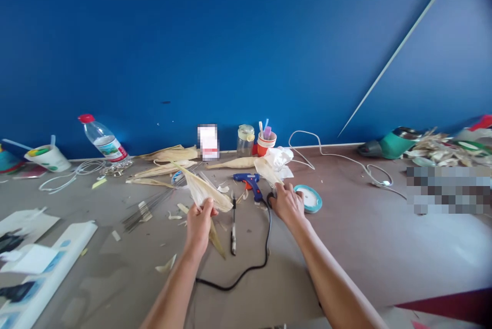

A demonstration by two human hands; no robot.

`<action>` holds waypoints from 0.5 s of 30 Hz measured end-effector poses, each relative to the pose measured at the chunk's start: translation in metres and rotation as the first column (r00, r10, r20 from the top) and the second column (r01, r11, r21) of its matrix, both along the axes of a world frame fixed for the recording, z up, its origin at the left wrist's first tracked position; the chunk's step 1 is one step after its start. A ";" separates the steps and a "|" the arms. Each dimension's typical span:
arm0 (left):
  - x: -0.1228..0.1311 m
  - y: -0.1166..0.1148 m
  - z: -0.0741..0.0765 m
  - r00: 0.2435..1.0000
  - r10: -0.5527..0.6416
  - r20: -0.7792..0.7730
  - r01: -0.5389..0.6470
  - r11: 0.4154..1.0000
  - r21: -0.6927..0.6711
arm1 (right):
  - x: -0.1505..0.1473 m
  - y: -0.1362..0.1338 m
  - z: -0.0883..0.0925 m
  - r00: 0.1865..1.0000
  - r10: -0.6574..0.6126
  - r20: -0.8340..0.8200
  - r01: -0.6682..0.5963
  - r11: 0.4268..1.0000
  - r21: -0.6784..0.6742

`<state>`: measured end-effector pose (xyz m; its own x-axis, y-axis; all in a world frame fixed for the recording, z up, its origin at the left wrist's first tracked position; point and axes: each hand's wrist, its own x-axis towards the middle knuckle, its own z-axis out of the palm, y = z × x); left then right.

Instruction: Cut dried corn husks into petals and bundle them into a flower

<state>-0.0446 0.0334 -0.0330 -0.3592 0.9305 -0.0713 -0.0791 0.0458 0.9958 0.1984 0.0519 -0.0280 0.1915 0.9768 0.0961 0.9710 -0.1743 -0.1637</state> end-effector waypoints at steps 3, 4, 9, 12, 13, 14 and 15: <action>0.002 -0.002 0.000 1.000 -0.020 0.021 0.020 1.000 0.015 | 0.002 0.000 -0.001 1.000 -0.008 0.004 0.008 1.000 0.013; 0.002 -0.002 0.000 0.999 -0.022 0.030 0.021 1.000 0.017 | 0.003 0.001 -0.001 1.000 -0.010 -0.010 0.010 1.000 0.023; 0.001 -0.003 0.000 0.996 -0.020 0.084 0.019 1.000 0.011 | 0.016 0.008 -0.004 0.934 -0.065 -0.352 0.111 0.988 0.112; 0.000 -0.003 0.000 0.995 -0.012 0.095 0.012 1.000 0.003 | 0.024 0.013 -0.008 0.668 -0.024 -0.744 0.174 0.977 0.124; 0.000 -0.003 0.000 0.995 -0.009 0.099 0.009 1.000 0.001 | 0.026 0.014 -0.008 0.514 -0.018 -0.858 0.211 0.972 0.107; 0.000 -0.003 0.000 0.995 -0.007 0.104 0.007 1.000 -0.002 | 0.028 0.015 -0.008 0.363 -0.014 -0.932 0.244 0.966 0.081; 0.001 -0.002 0.000 0.994 -0.003 0.110 0.004 1.000 -0.004 | 0.029 0.015 -0.007 0.201 -0.012 -0.980 0.268 0.962 0.043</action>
<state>-0.0438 0.0309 -0.0333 -0.3456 0.9314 -0.1145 -0.1882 0.0508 0.9808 0.2272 0.0672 -0.0345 0.3909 0.9117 -0.1269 -0.0058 -0.1354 -0.9908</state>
